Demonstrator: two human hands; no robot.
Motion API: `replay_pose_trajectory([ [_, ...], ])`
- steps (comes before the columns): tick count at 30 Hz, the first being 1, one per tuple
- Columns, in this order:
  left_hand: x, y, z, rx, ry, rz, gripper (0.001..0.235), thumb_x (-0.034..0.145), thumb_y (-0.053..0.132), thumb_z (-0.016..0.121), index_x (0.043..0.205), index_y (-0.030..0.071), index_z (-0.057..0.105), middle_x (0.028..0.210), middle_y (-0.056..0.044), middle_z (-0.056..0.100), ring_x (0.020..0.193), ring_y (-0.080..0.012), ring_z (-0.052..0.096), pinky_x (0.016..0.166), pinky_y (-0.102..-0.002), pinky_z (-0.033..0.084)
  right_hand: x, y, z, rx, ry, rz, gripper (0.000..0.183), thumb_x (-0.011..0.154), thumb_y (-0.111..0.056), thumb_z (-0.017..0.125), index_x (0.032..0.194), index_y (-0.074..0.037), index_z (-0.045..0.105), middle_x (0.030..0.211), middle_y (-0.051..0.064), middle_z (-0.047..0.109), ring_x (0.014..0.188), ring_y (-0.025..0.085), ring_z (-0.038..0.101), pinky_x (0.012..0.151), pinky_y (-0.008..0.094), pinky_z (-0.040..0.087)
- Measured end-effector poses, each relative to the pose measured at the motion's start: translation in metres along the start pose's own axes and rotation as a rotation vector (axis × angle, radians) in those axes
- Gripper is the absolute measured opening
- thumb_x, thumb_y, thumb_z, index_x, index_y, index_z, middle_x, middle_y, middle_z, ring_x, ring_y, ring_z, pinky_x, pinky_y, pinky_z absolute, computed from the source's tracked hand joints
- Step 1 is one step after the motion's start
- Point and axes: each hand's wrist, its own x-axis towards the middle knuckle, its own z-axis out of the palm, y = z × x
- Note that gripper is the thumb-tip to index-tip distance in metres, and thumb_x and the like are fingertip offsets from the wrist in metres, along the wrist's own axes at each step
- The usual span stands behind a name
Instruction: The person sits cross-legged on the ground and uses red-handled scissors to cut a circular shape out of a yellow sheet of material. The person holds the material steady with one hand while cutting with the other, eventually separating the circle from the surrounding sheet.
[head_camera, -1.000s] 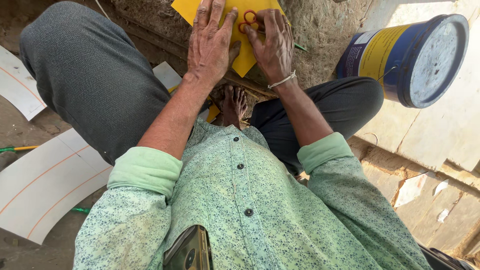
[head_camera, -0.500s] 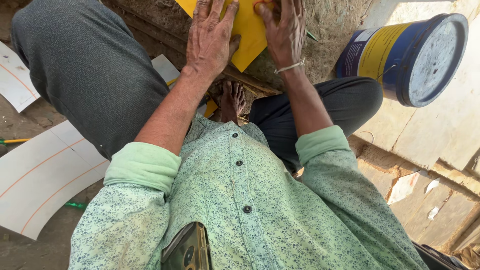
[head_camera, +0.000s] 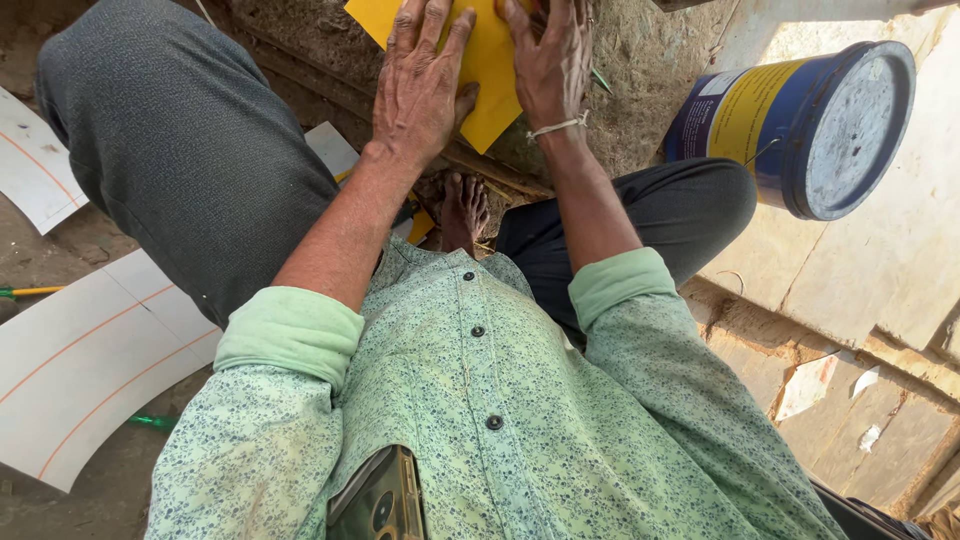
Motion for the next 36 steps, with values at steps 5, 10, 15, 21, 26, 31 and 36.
replay_pose_trajectory([
  [5, 0.003, -0.001, 0.001, -0.047, 0.060, -0.013, 0.103, 0.091, 0.024, 0.092, 0.165, 0.011, 0.022, 0.161, -0.014, 0.037, 0.152, -0.0347, 0.033, 0.130, -0.046, 0.034, 0.015, -0.017, 0.009, -0.078, -0.139, 0.015, 0.051, 0.110, -0.056, 0.055, 0.126, -0.009, 0.060, 0.117, 0.012, 0.069, 0.107, 0.025, 0.069, 0.093, 0.048, 0.059],
  [10, 0.001, -0.002, 0.006, -0.087, 0.050, -0.033, 0.108, 0.087, 0.025, 0.093, 0.163, 0.008, 0.019, 0.158, -0.019, 0.037, 0.149, -0.0376, 0.035, 0.129, -0.047, 0.035, 0.014, -0.021, 0.014, -0.109, -0.023, 0.055, 0.061, 0.102, -0.062, 0.059, 0.125, -0.006, 0.058, 0.111, 0.013, 0.066, 0.101, 0.028, 0.067, 0.084, 0.048, 0.060],
  [15, 0.005, -0.002, 0.009, -0.093, 0.034, -0.076, 0.115, 0.080, 0.024, 0.094, 0.164, 0.011, 0.017, 0.156, -0.018, 0.038, 0.148, -0.0380, 0.036, 0.126, -0.048, 0.035, 0.023, -0.017, 0.011, -0.262, -0.097, -0.104, 0.050, 0.109, -0.059, 0.057, 0.119, -0.010, 0.059, 0.111, 0.013, 0.064, 0.106, 0.028, 0.066, 0.094, 0.049, 0.058],
  [21, 0.003, -0.001, 0.007, -0.103, 0.034, -0.071, 0.121, 0.078, 0.022, 0.095, 0.165, 0.010, 0.012, 0.157, -0.020, 0.036, 0.148, -0.0395, 0.035, 0.127, -0.048, 0.034, 0.013, -0.022, 0.013, -0.097, -0.075, -0.098, 0.049, 0.109, -0.055, 0.057, 0.123, -0.007, 0.059, 0.111, 0.013, 0.065, 0.102, 0.026, 0.067, 0.087, 0.046, 0.059],
  [26, 0.003, -0.003, 0.010, -0.095, 0.022, -0.085, 0.124, 0.077, 0.019, 0.095, 0.165, 0.011, 0.008, 0.160, -0.017, 0.035, 0.150, -0.0374, 0.034, 0.129, -0.046, 0.033, 0.009, -0.006, 0.029, -0.141, -0.227, -0.034, 0.046, 0.115, -0.055, 0.048, 0.122, -0.012, 0.060, 0.111, 0.007, 0.069, 0.107, 0.022, 0.069, 0.091, 0.043, 0.060],
  [31, 0.005, 0.000, 0.009, -0.160, 0.019, -0.094, 0.123, 0.080, 0.020, 0.094, 0.166, 0.009, 0.007, 0.161, -0.016, 0.033, 0.152, -0.0365, 0.032, 0.131, -0.045, 0.032, 0.027, 0.006, 0.035, -0.020, -0.125, 0.047, 0.062, 0.106, -0.061, 0.055, 0.132, -0.006, 0.058, 0.112, 0.012, 0.069, 0.104, 0.026, 0.070, 0.088, 0.046, 0.059],
  [36, 0.001, -0.003, 0.014, -0.117, 0.061, -0.070, 0.119, 0.081, 0.017, 0.093, 0.166, 0.010, 0.010, 0.166, -0.017, 0.027, 0.154, -0.0359, 0.031, 0.132, -0.044, 0.030, 0.010, 0.003, 0.033, -0.102, -0.111, -0.026, 0.057, 0.109, -0.060, 0.054, 0.126, -0.006, 0.059, 0.113, 0.014, 0.065, 0.106, 0.029, 0.066, 0.093, 0.048, 0.057],
])
